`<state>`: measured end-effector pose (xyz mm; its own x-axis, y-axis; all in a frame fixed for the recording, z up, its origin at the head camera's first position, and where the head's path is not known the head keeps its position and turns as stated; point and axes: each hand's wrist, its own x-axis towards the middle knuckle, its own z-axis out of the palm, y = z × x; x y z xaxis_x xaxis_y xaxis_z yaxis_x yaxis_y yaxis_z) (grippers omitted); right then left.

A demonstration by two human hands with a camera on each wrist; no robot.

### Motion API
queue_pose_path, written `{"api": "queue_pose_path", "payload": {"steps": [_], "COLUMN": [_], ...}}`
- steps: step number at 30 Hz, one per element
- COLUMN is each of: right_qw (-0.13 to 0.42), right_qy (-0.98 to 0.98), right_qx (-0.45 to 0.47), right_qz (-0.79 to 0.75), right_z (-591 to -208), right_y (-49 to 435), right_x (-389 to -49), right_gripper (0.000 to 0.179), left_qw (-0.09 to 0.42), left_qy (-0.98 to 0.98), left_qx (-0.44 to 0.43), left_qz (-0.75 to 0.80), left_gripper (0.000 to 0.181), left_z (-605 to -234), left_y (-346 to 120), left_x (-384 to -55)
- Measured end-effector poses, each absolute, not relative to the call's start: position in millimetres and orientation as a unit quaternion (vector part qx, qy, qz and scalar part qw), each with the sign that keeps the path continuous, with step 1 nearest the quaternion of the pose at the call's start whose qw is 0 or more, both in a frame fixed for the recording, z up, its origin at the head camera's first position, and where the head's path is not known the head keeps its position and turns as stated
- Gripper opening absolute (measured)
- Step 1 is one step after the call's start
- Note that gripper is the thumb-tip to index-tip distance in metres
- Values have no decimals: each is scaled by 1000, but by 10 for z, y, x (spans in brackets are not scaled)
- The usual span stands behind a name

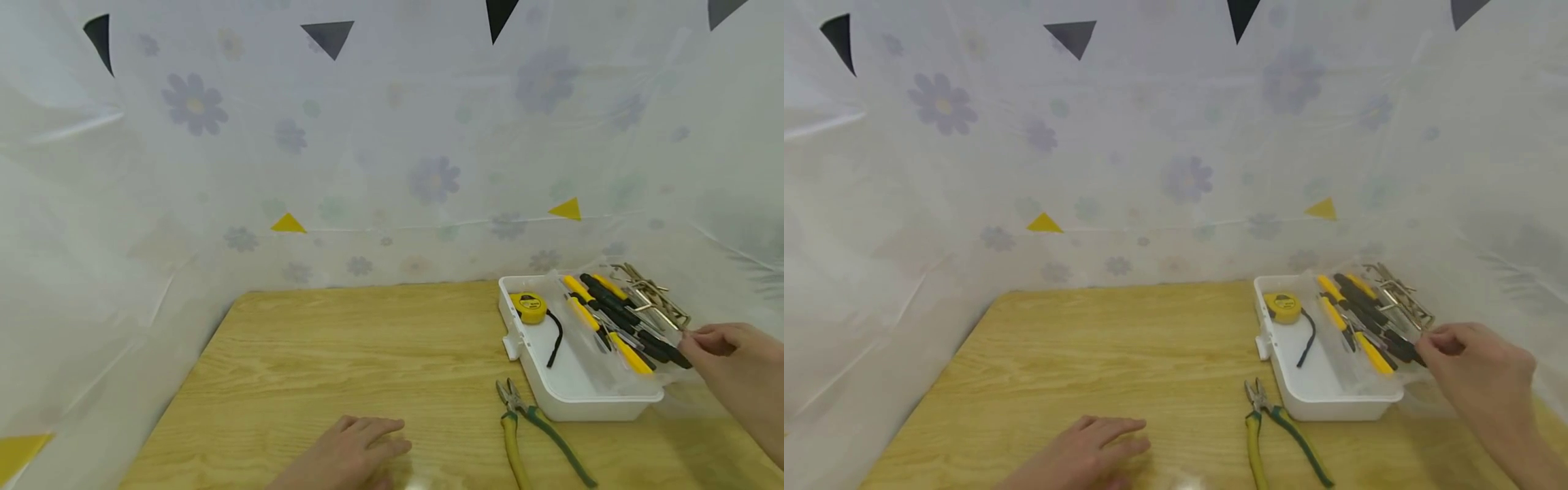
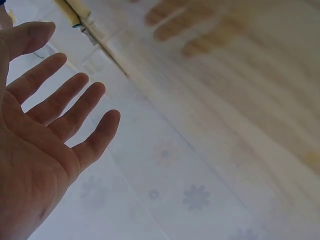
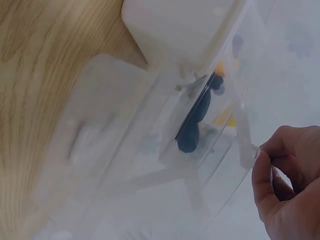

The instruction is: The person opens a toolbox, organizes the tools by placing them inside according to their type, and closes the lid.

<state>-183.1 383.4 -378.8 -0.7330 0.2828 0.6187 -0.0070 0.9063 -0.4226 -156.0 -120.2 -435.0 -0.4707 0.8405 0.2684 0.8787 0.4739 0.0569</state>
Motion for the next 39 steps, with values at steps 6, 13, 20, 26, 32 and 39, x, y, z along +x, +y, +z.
{"api": "queue_pose_path", "payload": {"steps": [6,13,20,26,32,39], "right_qw": [343,286,167,152,205,372], "right_qy": [-902,-919,-955,-972,-965,-907], "right_qx": [-97,-123,-174,-120,-73,51], "right_qz": [246,243,172,135,149,190], "right_z": [-3811,-3830,-3703,-3611,-3640,-3679], "right_y": [4040,4172,4210,4200,4169,3596], "right_x": [-1902,-1989,-2239,-2450,-2522,-2161], "right_gripper": [9,17,25,31,36,23], "left_qw": [81,79,100,119,150,185], "left_qy": [-853,-857,-856,-857,-857,-869], "left_qx": [-506,-500,-501,-497,-487,-447], "left_qz": [-99,-96,-76,-63,-73,-106], "left_gripper": [38,37,38,41,46,50], "left_z": [-4337,-4347,-4359,-4349,-4326,-4302], "left_y": [-1206,-1226,-1249,-1266,-1297,-1511], "left_x": [-1562,-1547,-1584,-1598,-1614,-1616]}}
